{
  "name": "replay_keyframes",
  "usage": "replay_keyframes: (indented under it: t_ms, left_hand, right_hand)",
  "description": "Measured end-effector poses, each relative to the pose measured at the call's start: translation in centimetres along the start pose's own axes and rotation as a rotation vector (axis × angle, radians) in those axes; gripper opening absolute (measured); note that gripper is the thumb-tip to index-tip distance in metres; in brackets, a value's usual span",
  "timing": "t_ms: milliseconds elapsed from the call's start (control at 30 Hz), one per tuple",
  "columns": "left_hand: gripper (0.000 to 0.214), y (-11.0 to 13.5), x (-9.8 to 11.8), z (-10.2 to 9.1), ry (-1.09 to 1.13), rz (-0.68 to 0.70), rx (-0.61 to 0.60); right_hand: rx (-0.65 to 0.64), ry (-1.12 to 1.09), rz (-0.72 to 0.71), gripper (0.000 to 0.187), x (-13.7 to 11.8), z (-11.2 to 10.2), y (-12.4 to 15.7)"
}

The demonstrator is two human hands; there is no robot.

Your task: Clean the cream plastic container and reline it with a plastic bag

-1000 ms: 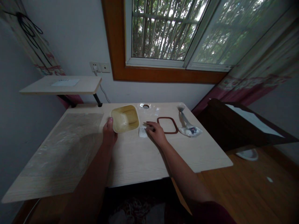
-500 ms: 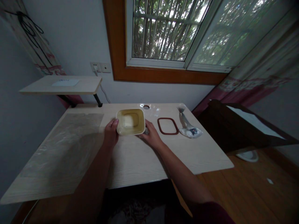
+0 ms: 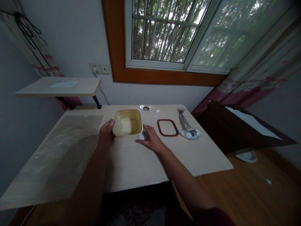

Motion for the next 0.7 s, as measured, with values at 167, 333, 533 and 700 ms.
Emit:
replay_keyframes:
  t_ms: [167, 333, 533, 700]
  left_hand:
    - [0.027, 0.0, -0.1, 0.2, 0.017, -0.013, 0.009]
    - [0.028, 0.1, 0.1, 0.2, 0.041, -0.031, 0.009]
    - [0.027, 0.1, 0.1, 0.2, 0.039, -0.041, 0.0]
    - [0.028, 0.1, -0.2, 0.1, 0.058, -0.033, 0.003]
  right_hand:
    - [-0.103, 0.054, 0.075, 0.097, 1.5, -0.4, 1.1]
    - [-0.073, 0.092, 0.099, 0.074, 1.4, -0.8, 1.0]
    - [-0.052, 0.096, 0.114, 0.039, 1.2, -1.4, 0.8]
    - [-0.015, -0.005, 0.131, 0.034, 2.1, -1.4, 1.1]
Point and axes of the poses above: each hand's wrist, its own y-axis away from the middle knuckle, its own z-axis out of the palm, x = y × z, the point moved 1 cm from there along -y, towards the middle knuckle, and after that the axes turned 1 degree about z, right-handed, at the moved point
